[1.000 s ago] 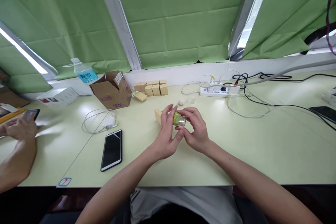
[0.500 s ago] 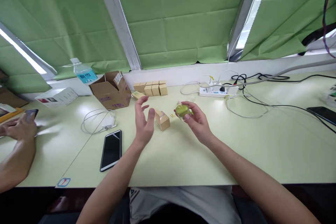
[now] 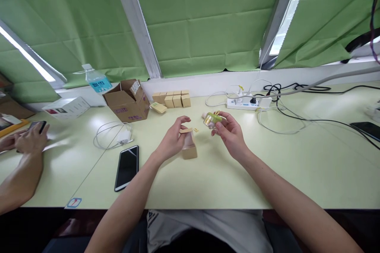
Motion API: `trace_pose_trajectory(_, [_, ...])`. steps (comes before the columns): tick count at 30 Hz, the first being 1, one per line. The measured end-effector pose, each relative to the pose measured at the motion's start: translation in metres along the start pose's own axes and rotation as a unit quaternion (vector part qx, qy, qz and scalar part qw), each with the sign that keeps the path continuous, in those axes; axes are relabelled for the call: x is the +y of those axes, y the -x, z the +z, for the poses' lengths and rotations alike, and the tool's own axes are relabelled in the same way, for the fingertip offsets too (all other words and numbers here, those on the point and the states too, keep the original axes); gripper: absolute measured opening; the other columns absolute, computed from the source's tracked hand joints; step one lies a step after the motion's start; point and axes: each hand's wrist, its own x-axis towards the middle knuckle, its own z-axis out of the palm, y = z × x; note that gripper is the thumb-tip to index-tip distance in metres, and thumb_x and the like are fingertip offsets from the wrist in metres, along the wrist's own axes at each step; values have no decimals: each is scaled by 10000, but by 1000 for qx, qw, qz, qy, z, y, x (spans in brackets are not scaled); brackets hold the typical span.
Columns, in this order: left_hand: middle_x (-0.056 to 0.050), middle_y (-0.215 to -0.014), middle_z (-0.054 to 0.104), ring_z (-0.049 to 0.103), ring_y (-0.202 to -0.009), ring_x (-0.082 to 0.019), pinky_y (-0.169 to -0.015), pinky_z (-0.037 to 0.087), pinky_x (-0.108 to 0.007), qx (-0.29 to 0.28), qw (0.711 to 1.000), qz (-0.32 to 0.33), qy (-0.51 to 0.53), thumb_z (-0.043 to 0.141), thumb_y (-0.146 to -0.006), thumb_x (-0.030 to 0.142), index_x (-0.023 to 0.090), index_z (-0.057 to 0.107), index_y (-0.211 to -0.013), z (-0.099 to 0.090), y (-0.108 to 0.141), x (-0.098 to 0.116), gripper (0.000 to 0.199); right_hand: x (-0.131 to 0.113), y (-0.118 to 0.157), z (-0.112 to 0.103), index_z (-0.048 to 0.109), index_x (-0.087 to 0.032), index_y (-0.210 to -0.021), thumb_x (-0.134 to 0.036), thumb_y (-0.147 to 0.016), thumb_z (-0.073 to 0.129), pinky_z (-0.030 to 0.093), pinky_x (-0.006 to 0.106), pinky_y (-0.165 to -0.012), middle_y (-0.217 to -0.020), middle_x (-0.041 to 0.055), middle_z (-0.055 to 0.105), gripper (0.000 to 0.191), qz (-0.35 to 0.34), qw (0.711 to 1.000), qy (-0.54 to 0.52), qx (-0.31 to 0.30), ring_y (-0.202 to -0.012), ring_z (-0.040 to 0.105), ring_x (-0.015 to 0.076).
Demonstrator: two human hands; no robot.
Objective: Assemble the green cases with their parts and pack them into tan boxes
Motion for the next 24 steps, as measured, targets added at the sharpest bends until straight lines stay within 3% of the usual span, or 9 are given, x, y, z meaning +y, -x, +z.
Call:
trace_pose_trajectory(4, [-125,-1466,598,705,-1071,-173,-994,572,-370,20,998,63,-13,479,-977,112,236,492,-1382,11,3,-2,423,-4,5,7,605,-291,-1291,-471,-893,859,675,360,-769,-1181,55,694,505,-24,999,22,-43,-1040,706,214])
trace_pose_trajectory(7, [-143,-1434,558,684,-1091,-190,-899,596,-350,63,993,94,-27,512,-955,115,221,528,-1240,16,3,-7,305,-6,8,10,540,-307,-1383,-485,-934,812,656,324,-674,-1185,60,688,555,-12,996,35,-77,-965,740,209])
trace_pose_trajectory(10, [-125,-1296,535,651,-1081,-214,-812,595,-335,116,985,110,-65,573,-901,124,220,553,-1085,11,4,-5,208,-8,8,8,480,-350,-1427,-499,-964,764,606,294,-585,-1219,55,680,562,33,996,18,-84,-856,760,198])
trace_pose_trajectory(12, [-106,-1224,525,639,-997,-205,-768,579,-330,131,980,113,-101,608,-865,136,221,552,-986,2,7,2,158,-9,6,5,473,-366,-1424,-487,-956,764,613,321,-612,-1201,46,677,564,63,994,-11,-86,-882,764,218])
trace_pose_trajectory(15, [-86,-1195,559,617,-857,-184,-711,523,-329,99,973,82,-192,660,-844,187,223,537,-897,-10,14,17,139,-13,4,4,498,-352,-1384,-470,-934,775,608,349,-663,-1132,38,686,542,94,989,-57,-96,-916,754,234])
trace_pose_trajectory(18, [-47,-1094,646,615,-773,-185,-667,462,-326,61,971,17,-232,660,-913,287,242,540,-954,-13,21,24,134,-16,6,10,501,-344,-1323,-506,-951,760,564,317,-627,-1074,27,693,482,93,989,-56,-100,-833,719,202])
trace_pose_trajectory(21, [-9,-1003,710,654,-763,-188,-664,461,-311,37,987,-26,-157,598,-974,316,266,533,-1059,-4,23,17,118,-18,13,21,490,-335,-1292,-521,-953,773,571,319,-646,-1171,52,717,479,57,989,-9,-137,-789,677,170])
trace_pose_trajectory(24, [2,-982,744,683,-764,-175,-685,496,-298,56,995,-24,-78,555,-967,250,267,527,-1076,9,20,6,114,-21,21,29,496,-315,-1398,-502,-955,786,633,362,-777,-1238,86,719,561,35,979,36,-195,-919,710,194])
